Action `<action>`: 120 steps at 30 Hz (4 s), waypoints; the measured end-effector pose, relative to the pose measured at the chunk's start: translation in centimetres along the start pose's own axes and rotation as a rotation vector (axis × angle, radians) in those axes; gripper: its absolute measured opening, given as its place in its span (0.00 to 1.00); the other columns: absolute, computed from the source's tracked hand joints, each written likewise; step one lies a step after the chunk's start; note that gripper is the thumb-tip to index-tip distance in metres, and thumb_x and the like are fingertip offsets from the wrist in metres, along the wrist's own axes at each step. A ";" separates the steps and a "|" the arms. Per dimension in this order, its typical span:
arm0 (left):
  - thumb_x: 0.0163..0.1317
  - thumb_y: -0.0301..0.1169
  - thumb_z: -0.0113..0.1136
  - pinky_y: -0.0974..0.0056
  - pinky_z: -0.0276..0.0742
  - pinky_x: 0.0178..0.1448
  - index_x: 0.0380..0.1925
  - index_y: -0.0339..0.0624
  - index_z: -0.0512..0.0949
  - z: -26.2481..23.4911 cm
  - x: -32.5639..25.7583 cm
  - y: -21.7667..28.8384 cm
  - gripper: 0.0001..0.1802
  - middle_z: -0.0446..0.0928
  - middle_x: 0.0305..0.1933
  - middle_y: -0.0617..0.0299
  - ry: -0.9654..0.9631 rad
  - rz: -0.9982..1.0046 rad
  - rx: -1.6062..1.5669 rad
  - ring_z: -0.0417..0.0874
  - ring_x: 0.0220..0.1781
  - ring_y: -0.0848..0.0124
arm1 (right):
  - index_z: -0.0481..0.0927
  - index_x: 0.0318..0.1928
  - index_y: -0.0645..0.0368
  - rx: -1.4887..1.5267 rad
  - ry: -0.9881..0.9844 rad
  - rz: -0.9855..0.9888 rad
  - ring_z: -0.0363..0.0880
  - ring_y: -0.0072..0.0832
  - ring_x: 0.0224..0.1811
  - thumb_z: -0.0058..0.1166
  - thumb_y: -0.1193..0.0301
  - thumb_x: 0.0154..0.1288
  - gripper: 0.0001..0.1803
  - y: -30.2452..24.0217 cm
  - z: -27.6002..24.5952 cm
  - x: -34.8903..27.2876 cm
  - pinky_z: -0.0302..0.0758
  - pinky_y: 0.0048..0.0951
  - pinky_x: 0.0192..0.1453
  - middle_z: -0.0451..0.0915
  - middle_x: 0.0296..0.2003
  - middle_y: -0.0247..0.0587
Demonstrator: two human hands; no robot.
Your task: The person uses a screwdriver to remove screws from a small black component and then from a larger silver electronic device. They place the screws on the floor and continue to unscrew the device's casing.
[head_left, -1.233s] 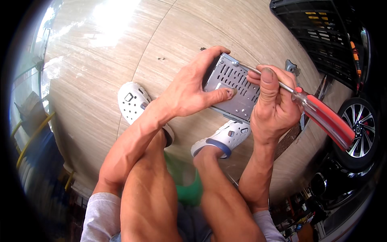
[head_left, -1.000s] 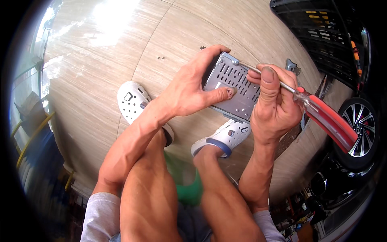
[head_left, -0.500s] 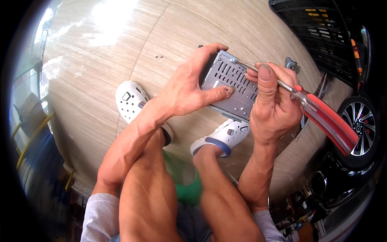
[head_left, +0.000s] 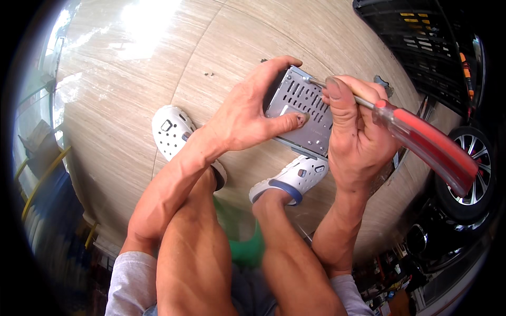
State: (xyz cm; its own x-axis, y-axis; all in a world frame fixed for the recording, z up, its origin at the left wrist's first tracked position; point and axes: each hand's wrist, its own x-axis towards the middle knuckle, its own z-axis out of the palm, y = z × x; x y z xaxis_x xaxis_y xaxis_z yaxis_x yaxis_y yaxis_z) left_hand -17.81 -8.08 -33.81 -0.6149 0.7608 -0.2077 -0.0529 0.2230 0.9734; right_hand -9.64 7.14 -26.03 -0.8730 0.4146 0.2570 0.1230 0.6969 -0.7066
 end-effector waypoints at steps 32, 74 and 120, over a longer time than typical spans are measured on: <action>0.57 0.28 0.70 0.55 0.86 0.41 0.41 0.41 0.86 1.4 2.0 0.4 0.11 0.85 0.44 0.54 0.338 0.466 0.406 0.88 0.40 0.54 | 0.52 0.76 0.69 0.427 0.056 -0.049 0.76 0.47 0.65 0.60 0.59 0.70 0.45 -2.2 -0.2 2.2 0.69 0.47 0.71 0.74 0.62 0.64; 0.60 0.30 0.68 0.54 0.83 0.40 0.34 0.42 0.83 3.2 0.8 -1.8 0.06 0.81 0.34 0.57 0.352 0.392 0.220 0.85 0.37 0.56 | 0.79 0.46 0.65 -0.610 -0.687 0.143 0.85 0.26 0.29 0.61 0.66 0.71 0.13 -12.0 -4.4 11.6 0.78 0.27 0.37 0.84 0.27 0.42; 0.54 0.29 0.76 0.64 0.81 0.37 0.43 0.41 0.86 2.0 -0.1 -1.3 0.16 0.86 0.38 0.56 0.263 0.272 0.047 0.87 0.35 0.66 | 0.78 0.58 0.71 -0.262 -0.370 -0.163 0.88 0.38 0.31 0.59 0.79 0.67 0.19 -8.3 -7.1 -0.7 0.82 0.28 0.32 0.86 0.44 0.60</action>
State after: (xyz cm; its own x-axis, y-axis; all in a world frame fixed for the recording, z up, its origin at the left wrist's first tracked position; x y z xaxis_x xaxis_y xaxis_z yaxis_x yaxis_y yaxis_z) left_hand -16.16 -7.24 -35.27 -0.7826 0.6151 0.0957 0.1725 0.0665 0.9828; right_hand -6.70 5.19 -15.66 -0.9943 0.0847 0.0651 0.0438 0.8791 -0.4746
